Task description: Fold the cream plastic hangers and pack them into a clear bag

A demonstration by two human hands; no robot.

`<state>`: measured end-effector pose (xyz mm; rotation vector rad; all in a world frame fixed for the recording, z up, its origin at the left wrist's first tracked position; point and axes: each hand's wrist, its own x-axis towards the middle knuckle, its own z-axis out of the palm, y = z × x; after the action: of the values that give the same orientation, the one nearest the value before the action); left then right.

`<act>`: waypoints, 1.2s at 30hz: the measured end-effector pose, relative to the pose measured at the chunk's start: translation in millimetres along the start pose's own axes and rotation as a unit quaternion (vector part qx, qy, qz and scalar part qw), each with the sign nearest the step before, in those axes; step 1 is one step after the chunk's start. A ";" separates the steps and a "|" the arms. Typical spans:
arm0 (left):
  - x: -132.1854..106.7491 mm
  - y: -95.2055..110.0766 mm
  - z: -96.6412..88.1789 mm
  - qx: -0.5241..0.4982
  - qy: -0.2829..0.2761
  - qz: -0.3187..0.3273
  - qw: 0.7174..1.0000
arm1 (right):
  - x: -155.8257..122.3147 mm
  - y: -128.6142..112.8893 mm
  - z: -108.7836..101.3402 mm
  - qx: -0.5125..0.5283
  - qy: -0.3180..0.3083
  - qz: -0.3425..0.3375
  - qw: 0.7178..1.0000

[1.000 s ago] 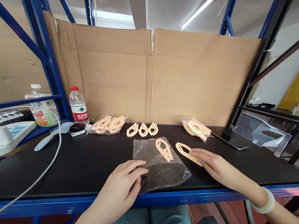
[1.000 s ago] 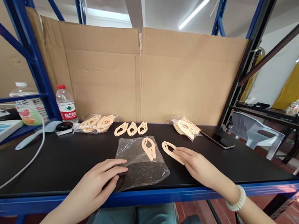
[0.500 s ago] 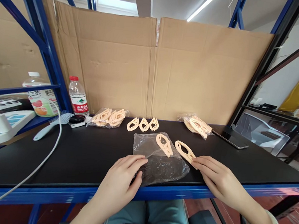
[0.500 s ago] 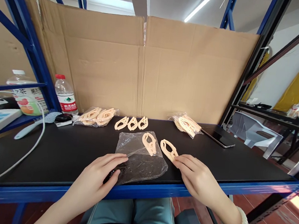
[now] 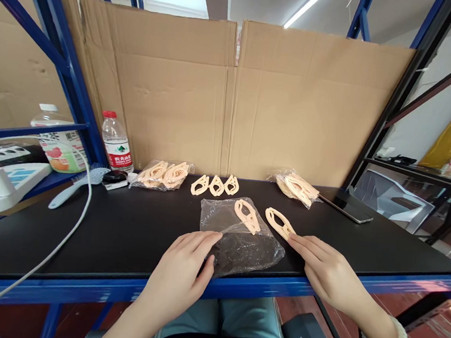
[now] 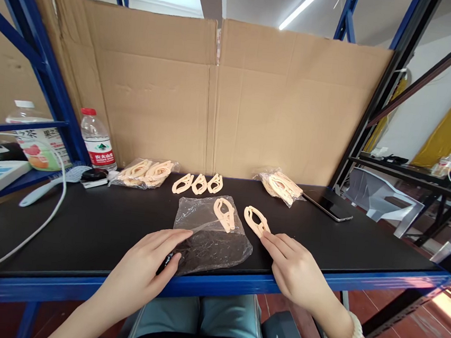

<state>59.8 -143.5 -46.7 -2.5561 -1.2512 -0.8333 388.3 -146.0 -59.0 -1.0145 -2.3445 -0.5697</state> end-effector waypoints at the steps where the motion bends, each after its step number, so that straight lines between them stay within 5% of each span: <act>1: 0.0 0.2 0.0 0.002 -0.001 0.001 1.000 | -0.2 0.1 0.1 0.006 -0.003 0.006 1.000; 11: 1.1 0.5 0.3 0.014 0.010 0.013 1.000 | -2.6 0.6 3.6 0.056 0.017 0.063 0.996; 17: 2.5 1.4 -1.1 0.008 0.013 0.013 1.000 | 1.6 1.9 -2.1 0.096 -0.026 0.067 0.993; 25: 1.2 1.6 -1.7 0.011 -0.002 0.014 1.000 | 3.7 -0.2 -4.6 0.093 -0.049 0.050 0.993; 36: 3.0 3.3 -0.3 0.005 0.010 0.028 1.000 | -4.0 -35.3 -13.1 0.012 -0.005 -0.032 0.999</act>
<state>63.7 -143.6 -44.5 -2.5549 -1.1706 -0.8362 367.7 -177.7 -57.3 -0.9366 -2.3933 -0.5616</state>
